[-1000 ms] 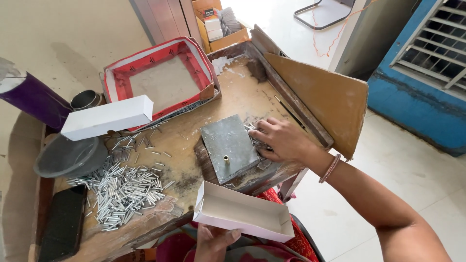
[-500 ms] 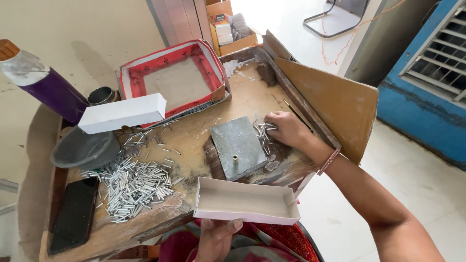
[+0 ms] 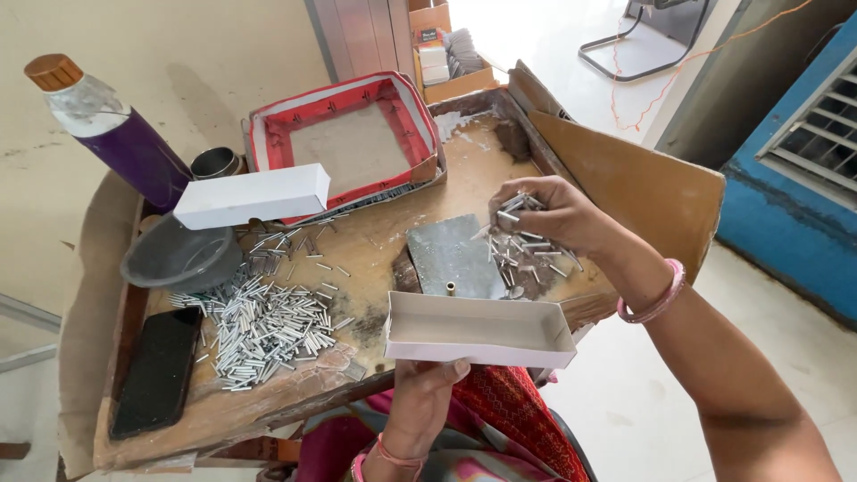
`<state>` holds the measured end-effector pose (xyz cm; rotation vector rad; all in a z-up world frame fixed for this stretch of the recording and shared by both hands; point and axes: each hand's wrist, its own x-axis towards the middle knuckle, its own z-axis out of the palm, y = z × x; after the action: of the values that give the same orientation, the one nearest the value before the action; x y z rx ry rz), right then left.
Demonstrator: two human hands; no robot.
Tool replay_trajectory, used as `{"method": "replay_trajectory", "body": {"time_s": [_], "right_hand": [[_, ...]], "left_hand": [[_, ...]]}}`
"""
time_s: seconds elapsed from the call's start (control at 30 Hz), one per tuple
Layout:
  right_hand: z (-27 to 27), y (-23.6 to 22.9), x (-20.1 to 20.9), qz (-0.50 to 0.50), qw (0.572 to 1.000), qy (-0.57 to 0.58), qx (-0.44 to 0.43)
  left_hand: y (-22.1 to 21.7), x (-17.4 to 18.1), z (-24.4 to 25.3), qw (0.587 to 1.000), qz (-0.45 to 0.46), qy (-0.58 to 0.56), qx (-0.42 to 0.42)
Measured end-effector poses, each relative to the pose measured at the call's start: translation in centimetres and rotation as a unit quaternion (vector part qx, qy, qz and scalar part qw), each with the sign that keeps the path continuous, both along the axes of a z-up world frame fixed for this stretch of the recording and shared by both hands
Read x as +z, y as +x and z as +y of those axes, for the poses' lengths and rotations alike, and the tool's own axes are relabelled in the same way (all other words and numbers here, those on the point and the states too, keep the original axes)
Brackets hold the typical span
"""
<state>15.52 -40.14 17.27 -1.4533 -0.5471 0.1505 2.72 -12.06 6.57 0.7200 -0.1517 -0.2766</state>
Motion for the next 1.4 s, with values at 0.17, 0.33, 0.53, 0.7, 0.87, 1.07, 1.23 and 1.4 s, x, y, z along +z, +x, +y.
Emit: {"method": "replay_trajectory", "body": {"time_s": [0.17,0.33,0.53,0.7,0.87,1.07,1.23,1.4], "right_hand": [[6.2,-4.8,3.9,-0.052,0.984,-0.148,0.084],[10.5,-7.8,4.2,-0.362,0.873,-0.321,0.068],[11.9,-10.2,5.5,-0.346,0.791,-0.496,0.092],[10.2,-11.9,9.0,-0.375,0.818,-0.426,0.093],[7.1,-11.9,9.9,-0.352,0.859,-0.369,0.040],[4.6,-11.3,6.5,-0.345,0.852,-0.379,-0.106],[3.9,-15.8,2.2,-0.250,0.865,-0.358,-0.246],[9.2,-15.9,-10.0,-0.160,0.926,-0.325,0.108]], "left_hand": [[0.3,-0.7,0.1,0.999,-0.006,-0.040,-0.012],[0.0,-0.3,0.5,0.998,0.003,-0.060,-0.026],[0.0,-2.0,1.5,0.998,0.017,-0.056,-0.032],[-0.5,-1.6,1.6,0.995,0.003,-0.071,-0.065],[0.0,-2.8,1.5,0.994,-0.036,-0.065,-0.075],[0.6,-3.5,3.6,0.999,-0.037,-0.039,-0.005],[0.7,-0.8,8.1,0.991,-0.111,-0.034,0.070],[-2.0,4.0,11.5,0.971,-0.171,0.014,0.164]]}}
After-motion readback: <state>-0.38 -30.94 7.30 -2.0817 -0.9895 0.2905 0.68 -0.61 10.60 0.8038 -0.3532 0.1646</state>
